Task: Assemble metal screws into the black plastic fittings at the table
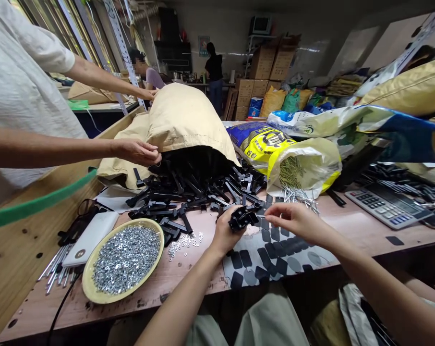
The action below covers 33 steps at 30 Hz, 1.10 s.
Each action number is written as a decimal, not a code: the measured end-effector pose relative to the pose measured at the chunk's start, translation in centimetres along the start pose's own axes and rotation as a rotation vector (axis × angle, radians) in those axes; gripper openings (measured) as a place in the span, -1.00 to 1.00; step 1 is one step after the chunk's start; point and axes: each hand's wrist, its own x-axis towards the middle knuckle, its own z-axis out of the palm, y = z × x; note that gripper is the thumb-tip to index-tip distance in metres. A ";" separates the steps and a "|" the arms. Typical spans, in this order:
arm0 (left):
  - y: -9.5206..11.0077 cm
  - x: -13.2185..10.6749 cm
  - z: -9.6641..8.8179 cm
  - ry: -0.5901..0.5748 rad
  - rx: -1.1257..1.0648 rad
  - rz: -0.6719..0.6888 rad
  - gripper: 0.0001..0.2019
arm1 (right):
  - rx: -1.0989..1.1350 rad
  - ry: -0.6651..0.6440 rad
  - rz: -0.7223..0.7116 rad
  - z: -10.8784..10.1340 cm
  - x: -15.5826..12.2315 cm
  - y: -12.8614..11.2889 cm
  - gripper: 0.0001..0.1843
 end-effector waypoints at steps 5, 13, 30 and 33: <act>-0.3 -0.1 0.1 -0.046 0.050 0.002 -0.58 | -0.331 0.015 -0.157 0.4 0.6 -1.6 -0.91; -0.3 0.0 0.3 -0.006 0.003 -0.029 -0.61 | -0.392 0.108 -0.299 0.2 1.7 -3.8 -0.91; -0.3 -0.2 0.6 0.071 -0.248 -0.273 -0.59 | -0.077 0.304 -0.328 0.8 1.3 -5.0 -0.79; -0.7 -0.2 0.7 0.073 -0.209 -0.208 -0.59 | -0.051 0.413 -0.359 0.8 1.3 -5.3 -0.78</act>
